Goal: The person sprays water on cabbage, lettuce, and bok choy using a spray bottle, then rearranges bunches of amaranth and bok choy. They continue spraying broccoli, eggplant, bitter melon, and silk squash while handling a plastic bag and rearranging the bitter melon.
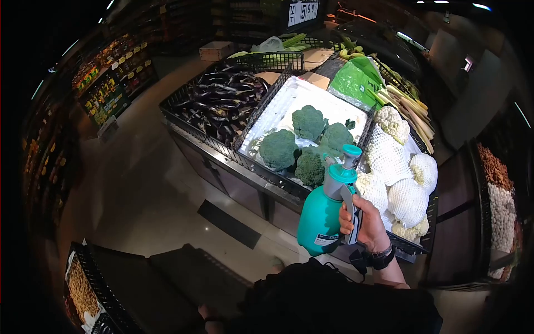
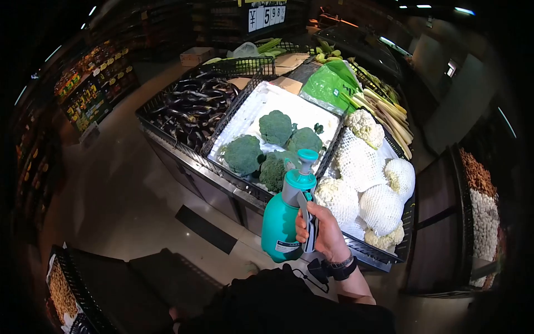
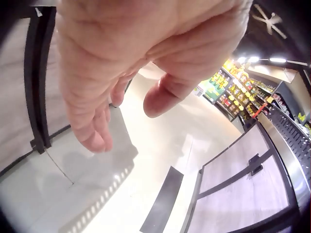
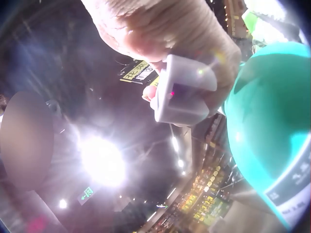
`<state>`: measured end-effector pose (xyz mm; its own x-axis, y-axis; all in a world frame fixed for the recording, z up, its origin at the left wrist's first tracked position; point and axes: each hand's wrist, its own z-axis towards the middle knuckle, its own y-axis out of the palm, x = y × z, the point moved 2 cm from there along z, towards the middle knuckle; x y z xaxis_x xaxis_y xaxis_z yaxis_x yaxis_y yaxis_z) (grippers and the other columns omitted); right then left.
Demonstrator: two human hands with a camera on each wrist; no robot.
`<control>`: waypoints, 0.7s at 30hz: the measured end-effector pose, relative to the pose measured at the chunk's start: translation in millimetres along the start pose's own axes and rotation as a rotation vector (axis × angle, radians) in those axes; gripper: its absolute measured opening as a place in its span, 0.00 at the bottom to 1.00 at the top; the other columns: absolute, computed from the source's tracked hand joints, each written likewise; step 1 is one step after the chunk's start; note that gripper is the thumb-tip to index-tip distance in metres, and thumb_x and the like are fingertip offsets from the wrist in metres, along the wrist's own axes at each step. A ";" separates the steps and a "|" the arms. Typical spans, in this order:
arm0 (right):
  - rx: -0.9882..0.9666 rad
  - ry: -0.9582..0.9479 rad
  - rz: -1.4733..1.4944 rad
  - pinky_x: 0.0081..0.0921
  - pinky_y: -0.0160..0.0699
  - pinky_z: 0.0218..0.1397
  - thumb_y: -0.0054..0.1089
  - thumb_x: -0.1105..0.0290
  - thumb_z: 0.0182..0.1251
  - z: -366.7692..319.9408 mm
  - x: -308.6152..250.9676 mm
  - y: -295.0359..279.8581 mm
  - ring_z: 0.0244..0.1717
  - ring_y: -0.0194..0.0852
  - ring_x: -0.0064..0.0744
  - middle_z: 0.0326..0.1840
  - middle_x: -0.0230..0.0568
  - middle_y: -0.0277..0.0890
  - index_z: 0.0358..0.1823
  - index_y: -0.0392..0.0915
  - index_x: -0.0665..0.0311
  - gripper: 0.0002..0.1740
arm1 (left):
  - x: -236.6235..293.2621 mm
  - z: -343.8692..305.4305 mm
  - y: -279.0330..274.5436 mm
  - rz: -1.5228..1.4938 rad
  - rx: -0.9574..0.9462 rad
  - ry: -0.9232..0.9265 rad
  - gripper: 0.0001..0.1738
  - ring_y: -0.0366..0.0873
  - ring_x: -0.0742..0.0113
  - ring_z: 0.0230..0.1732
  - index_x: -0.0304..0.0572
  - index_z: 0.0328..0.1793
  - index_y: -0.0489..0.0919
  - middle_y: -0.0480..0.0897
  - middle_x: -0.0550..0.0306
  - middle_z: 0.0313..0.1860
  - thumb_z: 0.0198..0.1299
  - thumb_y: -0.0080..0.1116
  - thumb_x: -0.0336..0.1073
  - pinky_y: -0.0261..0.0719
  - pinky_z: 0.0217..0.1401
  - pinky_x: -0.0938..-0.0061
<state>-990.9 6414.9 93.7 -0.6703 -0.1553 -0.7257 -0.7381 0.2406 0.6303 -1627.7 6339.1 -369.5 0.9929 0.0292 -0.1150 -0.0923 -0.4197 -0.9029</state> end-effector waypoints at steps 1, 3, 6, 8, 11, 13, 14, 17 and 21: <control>0.032 -0.018 0.003 0.24 0.63 0.22 0.42 0.53 0.71 1.9 0.2 1.4 0.18 0.59 0.23 0.22 0.32 0.63 0.39 0.70 0.65 0.20 | 2.9 10.4 -2.7 0.071 -0.005 0.002 0.17 0.81 0.57 0.41 0.51 0.37 0.83 0.83 0.56 0.35 0.54 0.53 0.52 0.77 0.46 0.60; 0.080 -0.055 0.002 0.23 0.63 0.21 0.42 0.54 0.71 6.7 -0.7 3.8 0.17 0.59 0.23 0.22 0.32 0.63 0.38 0.70 0.65 0.20 | 19.0 26.3 -5.7 0.047 -0.005 0.032 0.17 0.81 0.58 0.42 0.50 0.38 0.82 0.83 0.55 0.36 0.54 0.52 0.52 0.77 0.46 0.61; 0.131 -0.097 0.009 0.23 0.63 0.21 0.42 0.54 0.70 9.1 3.3 10.6 0.17 0.59 0.23 0.22 0.33 0.63 0.37 0.70 0.65 0.19 | 25.5 50.6 -6.3 -0.014 0.005 0.080 0.19 0.80 0.58 0.43 0.46 0.43 0.81 0.82 0.53 0.40 0.55 0.51 0.50 0.77 0.46 0.65; 0.193 -0.133 0.021 0.24 0.63 0.21 0.42 0.54 0.70 9.3 12.5 13.0 0.18 0.59 0.24 0.22 0.33 0.64 0.37 0.70 0.65 0.20 | 16.0 81.6 -7.1 -0.021 0.012 0.125 0.20 0.80 0.59 0.44 0.45 0.44 0.81 0.82 0.52 0.41 0.56 0.51 0.50 0.77 0.46 0.66; 0.307 -0.173 0.056 0.25 0.63 0.21 0.44 0.54 0.70 5.4 29.0 21.5 0.17 0.60 0.25 0.22 0.34 0.64 0.36 0.69 0.65 0.19 | 13.8 110.6 -4.4 0.236 -0.314 0.190 0.23 0.80 0.60 0.51 0.54 0.47 0.83 0.83 0.56 0.47 0.54 0.49 0.56 0.78 0.49 0.66; 0.357 -0.194 0.089 0.26 0.64 0.20 0.46 0.55 0.70 4.9 41.1 31.3 0.17 0.62 0.26 0.21 0.35 0.65 0.35 0.69 0.65 0.18 | 2.6 133.1 -17.8 0.251 -0.326 0.218 0.23 0.80 0.59 0.50 0.54 0.48 0.83 0.83 0.57 0.47 0.56 0.48 0.56 0.78 0.49 0.64; 0.368 -0.203 0.086 0.26 0.63 0.21 0.44 0.55 0.70 3.8 47.3 35.9 0.17 0.61 0.26 0.21 0.34 0.65 0.35 0.70 0.65 0.18 | -2.7 147.8 -24.2 0.257 -0.336 0.231 0.23 0.80 0.59 0.49 0.55 0.48 0.83 0.83 0.57 0.47 0.57 0.47 0.56 0.78 0.49 0.62; 0.394 -0.218 0.072 0.26 0.63 0.21 0.43 0.55 0.69 6.3 61.4 58.0 0.17 0.61 0.26 0.22 0.34 0.65 0.36 0.71 0.64 0.18 | -32.0 182.1 -52.6 0.299 -0.288 0.223 0.22 0.79 0.60 0.52 0.52 0.48 0.82 0.82 0.58 0.50 0.61 0.45 0.54 0.76 0.51 0.62; 0.397 -0.190 0.056 0.26 0.63 0.22 0.43 0.55 0.69 17.4 85.1 87.1 0.18 0.61 0.26 0.22 0.34 0.66 0.37 0.71 0.64 0.18 | -63.4 225.8 -72.5 0.395 -0.084 0.271 0.21 0.75 0.61 0.58 0.48 0.53 0.80 0.79 0.57 0.54 0.61 0.45 0.49 0.71 0.58 0.62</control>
<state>-1110.9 6439.3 82.0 -0.6546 0.0387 -0.7549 -0.5895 0.5991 0.5419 -1700.8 6572.5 -390.2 0.8680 -0.3794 -0.3203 -0.4708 -0.4237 -0.7738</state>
